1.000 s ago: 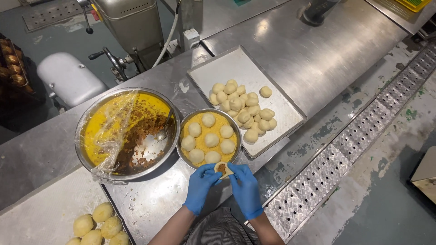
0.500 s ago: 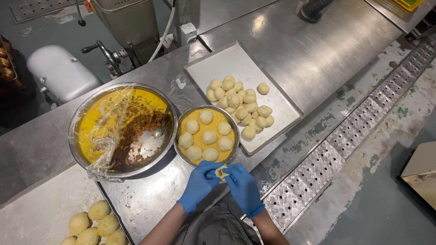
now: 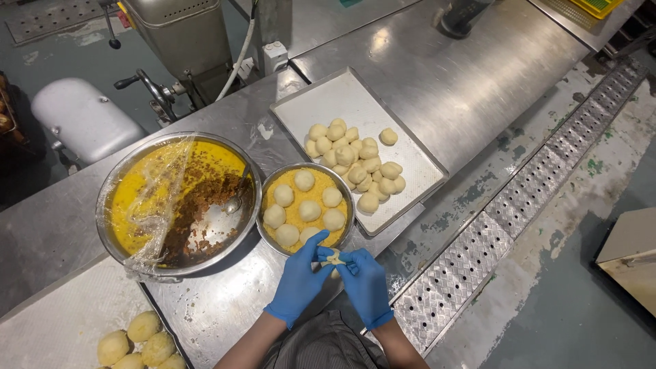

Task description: Fill dough balls with a meat-based filling and coat them in a yellow crumb mixture.

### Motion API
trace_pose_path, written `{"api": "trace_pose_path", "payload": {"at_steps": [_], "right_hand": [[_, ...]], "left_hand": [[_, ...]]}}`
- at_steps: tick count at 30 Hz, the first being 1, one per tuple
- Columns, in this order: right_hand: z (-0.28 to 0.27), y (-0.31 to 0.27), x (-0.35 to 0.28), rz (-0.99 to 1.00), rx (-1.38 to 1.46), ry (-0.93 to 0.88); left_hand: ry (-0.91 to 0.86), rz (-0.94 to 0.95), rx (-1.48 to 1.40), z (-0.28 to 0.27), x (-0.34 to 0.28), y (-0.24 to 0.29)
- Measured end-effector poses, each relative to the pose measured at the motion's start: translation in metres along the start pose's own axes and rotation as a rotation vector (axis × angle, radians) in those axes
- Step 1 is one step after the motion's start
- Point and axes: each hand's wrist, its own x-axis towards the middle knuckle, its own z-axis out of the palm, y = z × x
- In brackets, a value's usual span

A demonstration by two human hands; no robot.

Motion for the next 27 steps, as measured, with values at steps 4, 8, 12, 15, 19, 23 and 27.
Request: {"api": "trace_pose_path", "payload": {"at_steps": [4,8,12,15,19,23,27], "right_hand": [[-0.011,-0.021,0.004,-0.023,0.023,-0.039],[-0.012,-0.019,0.004,-0.188,0.032,-0.101],[-0.017,-0.022,0.009,0.136,0.070,-0.148],[-0.012,-0.003,0.004,-0.012,0.111,-0.135],[-0.015,-0.031,0.005,0.312,0.465,-0.136],[-0.021,-0.049,0.009,-0.076,0.111,-0.131],[-0.024,-0.041,0.012,-0.078,0.143,-0.200]], "left_hand": [[-0.028,0.032,0.076,0.003,0.000,-0.004],[-0.062,0.198,0.294,0.008,-0.004,-0.010],[-0.018,0.398,0.385,0.015,-0.009,-0.017],[0.107,0.419,0.192,0.011,-0.006,0.004],[0.112,0.146,-0.342,0.025,-0.006,-0.029],[0.086,-0.181,-0.736,0.039,-0.003,-0.075],[0.089,-0.382,-0.873,0.024,-0.002,-0.022]]}}
